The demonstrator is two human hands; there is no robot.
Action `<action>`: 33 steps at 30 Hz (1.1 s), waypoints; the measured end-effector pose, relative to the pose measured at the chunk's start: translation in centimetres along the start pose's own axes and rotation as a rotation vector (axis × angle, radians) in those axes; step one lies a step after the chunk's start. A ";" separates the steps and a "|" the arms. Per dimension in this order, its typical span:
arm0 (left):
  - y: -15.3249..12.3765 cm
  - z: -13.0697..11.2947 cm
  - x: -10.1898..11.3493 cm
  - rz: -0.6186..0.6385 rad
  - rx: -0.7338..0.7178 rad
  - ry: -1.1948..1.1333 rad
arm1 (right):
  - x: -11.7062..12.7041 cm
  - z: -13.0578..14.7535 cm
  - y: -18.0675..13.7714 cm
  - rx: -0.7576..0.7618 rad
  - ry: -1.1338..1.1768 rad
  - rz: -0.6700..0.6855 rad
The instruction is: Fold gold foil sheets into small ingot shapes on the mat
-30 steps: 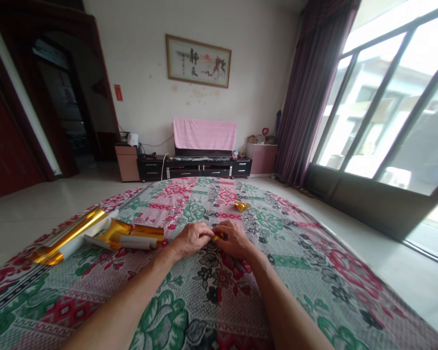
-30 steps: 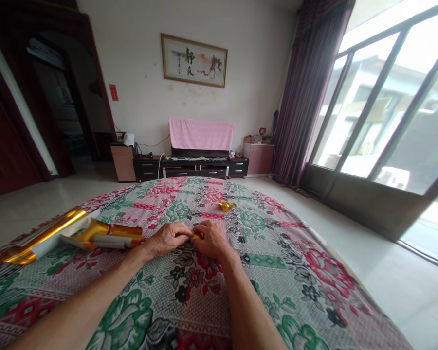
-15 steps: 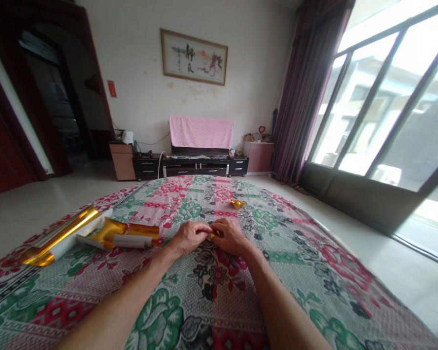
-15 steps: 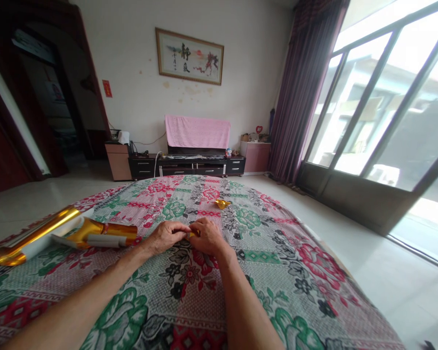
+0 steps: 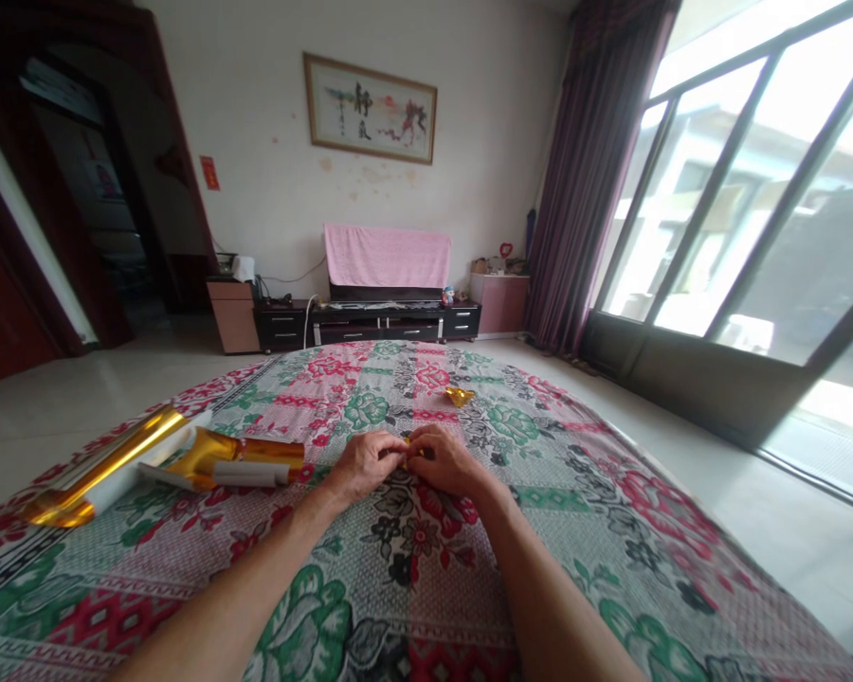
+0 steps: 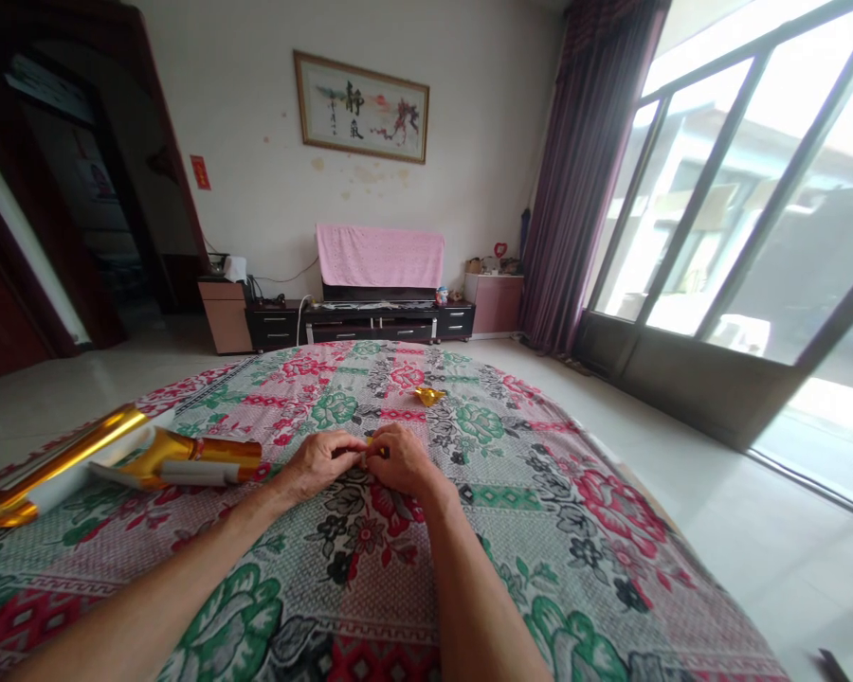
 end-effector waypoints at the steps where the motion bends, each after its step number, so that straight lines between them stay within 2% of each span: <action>1: 0.0 -0.1 0.0 -0.004 -0.007 0.009 | 0.0 0.1 0.0 0.007 0.005 0.002; 26: 0.3 -1.1 -0.1 -0.022 -0.102 0.051 | 0.1 -0.1 0.1 0.010 0.074 0.017; 33: 0.0 -0.6 0.2 -0.080 -0.076 0.193 | 0.0 0.0 0.1 0.034 0.069 0.027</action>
Point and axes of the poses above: each hand's wrist, its own y-axis towards the middle knuckle, its own x-axis out of the back of the hand, z = x × y, the point moved 8 cm from there along y, towards the middle knuckle, and after that the axes turned 15 degrees about y, right-handed, at the moved point
